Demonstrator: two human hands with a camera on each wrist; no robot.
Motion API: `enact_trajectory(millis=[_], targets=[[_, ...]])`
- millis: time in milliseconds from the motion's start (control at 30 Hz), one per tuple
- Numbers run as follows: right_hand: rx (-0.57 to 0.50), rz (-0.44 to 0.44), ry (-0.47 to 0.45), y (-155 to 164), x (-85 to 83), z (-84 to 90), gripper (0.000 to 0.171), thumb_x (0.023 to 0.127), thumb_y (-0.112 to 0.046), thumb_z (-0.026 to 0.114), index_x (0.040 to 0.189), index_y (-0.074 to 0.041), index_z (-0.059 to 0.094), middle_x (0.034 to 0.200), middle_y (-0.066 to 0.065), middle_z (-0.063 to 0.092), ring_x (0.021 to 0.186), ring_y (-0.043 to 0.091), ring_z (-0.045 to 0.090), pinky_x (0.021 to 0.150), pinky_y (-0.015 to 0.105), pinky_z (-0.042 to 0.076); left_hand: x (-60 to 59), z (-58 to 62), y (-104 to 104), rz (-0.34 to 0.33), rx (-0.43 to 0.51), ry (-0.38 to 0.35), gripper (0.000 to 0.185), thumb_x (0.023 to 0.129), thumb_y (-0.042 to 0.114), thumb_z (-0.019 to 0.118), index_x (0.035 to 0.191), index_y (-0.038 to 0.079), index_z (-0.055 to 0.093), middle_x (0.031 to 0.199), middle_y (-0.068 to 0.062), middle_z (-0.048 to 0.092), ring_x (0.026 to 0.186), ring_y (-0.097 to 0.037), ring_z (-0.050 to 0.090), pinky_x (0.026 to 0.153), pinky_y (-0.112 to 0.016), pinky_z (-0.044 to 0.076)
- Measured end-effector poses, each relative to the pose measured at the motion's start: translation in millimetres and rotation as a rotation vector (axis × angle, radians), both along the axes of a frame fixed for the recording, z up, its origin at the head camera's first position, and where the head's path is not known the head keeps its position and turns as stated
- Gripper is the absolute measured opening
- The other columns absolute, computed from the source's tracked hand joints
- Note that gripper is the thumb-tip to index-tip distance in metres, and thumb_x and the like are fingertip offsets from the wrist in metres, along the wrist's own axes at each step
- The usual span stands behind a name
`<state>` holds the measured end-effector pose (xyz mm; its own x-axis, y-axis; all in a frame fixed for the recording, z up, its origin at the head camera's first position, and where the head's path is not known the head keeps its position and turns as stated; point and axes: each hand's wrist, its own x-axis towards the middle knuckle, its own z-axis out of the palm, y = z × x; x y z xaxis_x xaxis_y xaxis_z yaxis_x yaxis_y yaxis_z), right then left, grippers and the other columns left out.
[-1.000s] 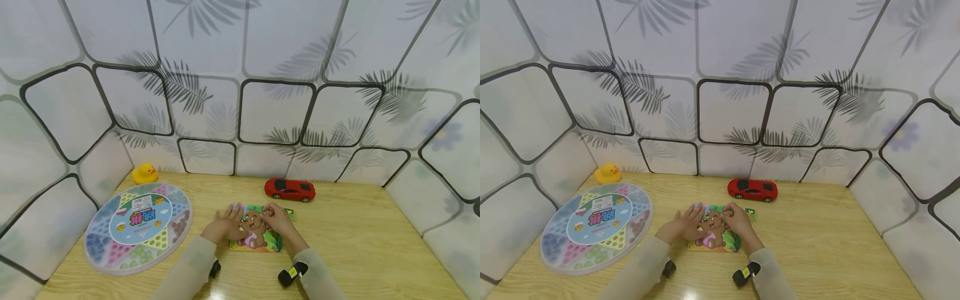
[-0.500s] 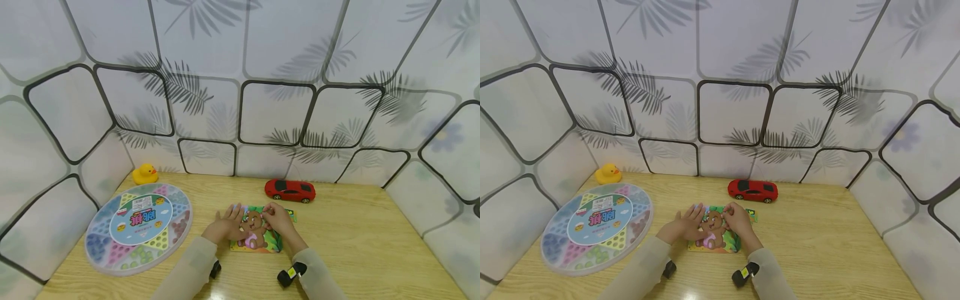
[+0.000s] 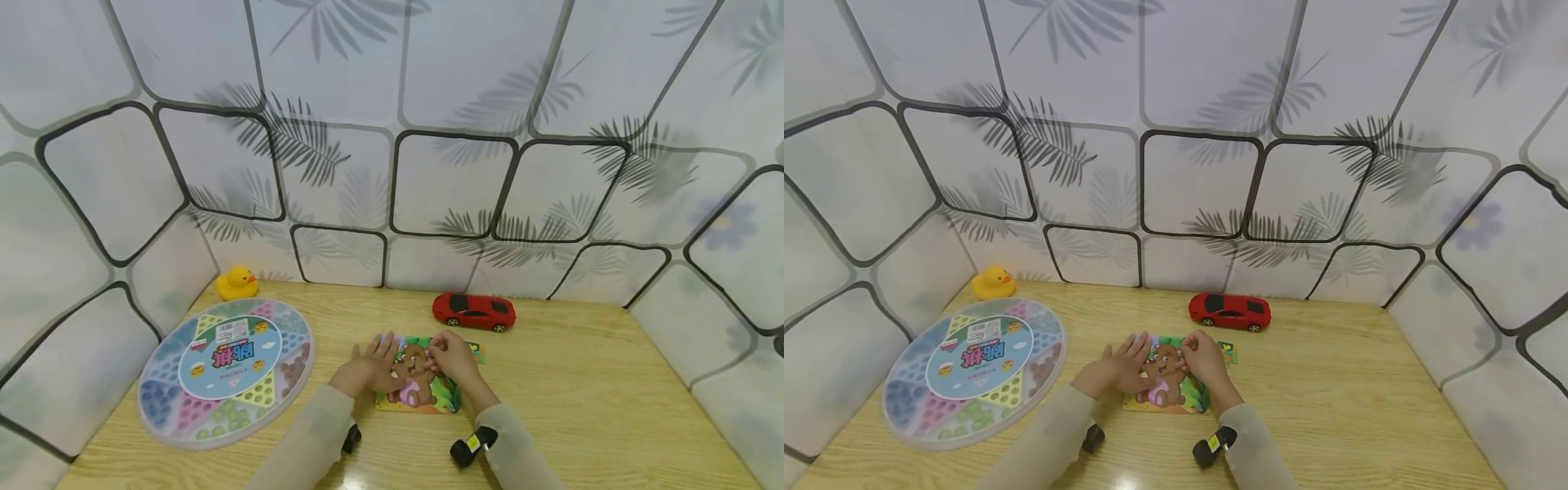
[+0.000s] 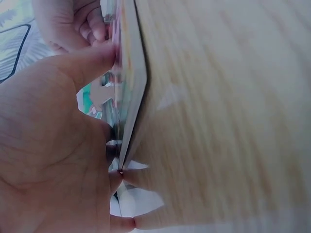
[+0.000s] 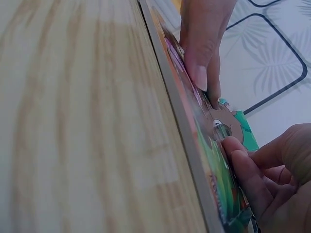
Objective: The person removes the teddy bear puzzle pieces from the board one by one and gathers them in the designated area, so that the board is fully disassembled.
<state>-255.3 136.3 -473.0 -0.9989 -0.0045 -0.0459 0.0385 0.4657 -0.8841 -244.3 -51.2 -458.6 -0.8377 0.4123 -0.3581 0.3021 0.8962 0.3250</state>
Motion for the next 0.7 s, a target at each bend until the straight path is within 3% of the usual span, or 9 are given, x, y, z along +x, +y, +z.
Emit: enact_trajectory(millis=[133, 367, 700], targets=[[0.009, 0.011, 0.011, -1, -0.1, 1.7, 0.004, 0.091, -0.002, 0.058, 0.087, -0.001, 0.057, 0.072, 0.007, 0.061, 0.056, 0.012, 0.065, 0.049, 0.026, 0.052, 1.4, 9.1, -8, -0.057, 0.025, 0.028, 0.086, 0.090, 0.052, 0.055, 0.152, 0.009, 0.015, 0.159, -0.007, 0.006, 0.145, -0.026, 0.003, 0.109, -0.062, 0.009], [0.037, 0.003, 0.005, 2, 0.6, 1.4, 0.005, 0.091, -0.003, 0.058, 0.086, -0.002, 0.057, 0.071, 0.006, 0.060, 0.054, 0.010, 0.063, 0.048, 0.025, 0.051, -9.2, 9.0, -31, -0.152, 0.180, 0.008, 0.081, 0.089, 0.035, 0.065, 0.149, 0.003, 0.023, 0.158, -0.011, 0.009, 0.144, -0.027, 0.010, 0.112, -0.053, 0.014], [0.020, -0.004, 0.005, 1, 0.5, -0.8, 0.004, 0.090, -0.003, 0.060, 0.089, 0.001, 0.059, 0.072, 0.007, 0.061, 0.054, 0.011, 0.063, 0.047, 0.026, 0.051, -9.2, 7.0, -37, -0.144, 0.228, 0.001, 0.080, 0.087, 0.033, 0.067, 0.149, 0.003, 0.025, 0.157, -0.013, 0.011, 0.143, -0.031, 0.015, 0.112, -0.052, 0.017]])
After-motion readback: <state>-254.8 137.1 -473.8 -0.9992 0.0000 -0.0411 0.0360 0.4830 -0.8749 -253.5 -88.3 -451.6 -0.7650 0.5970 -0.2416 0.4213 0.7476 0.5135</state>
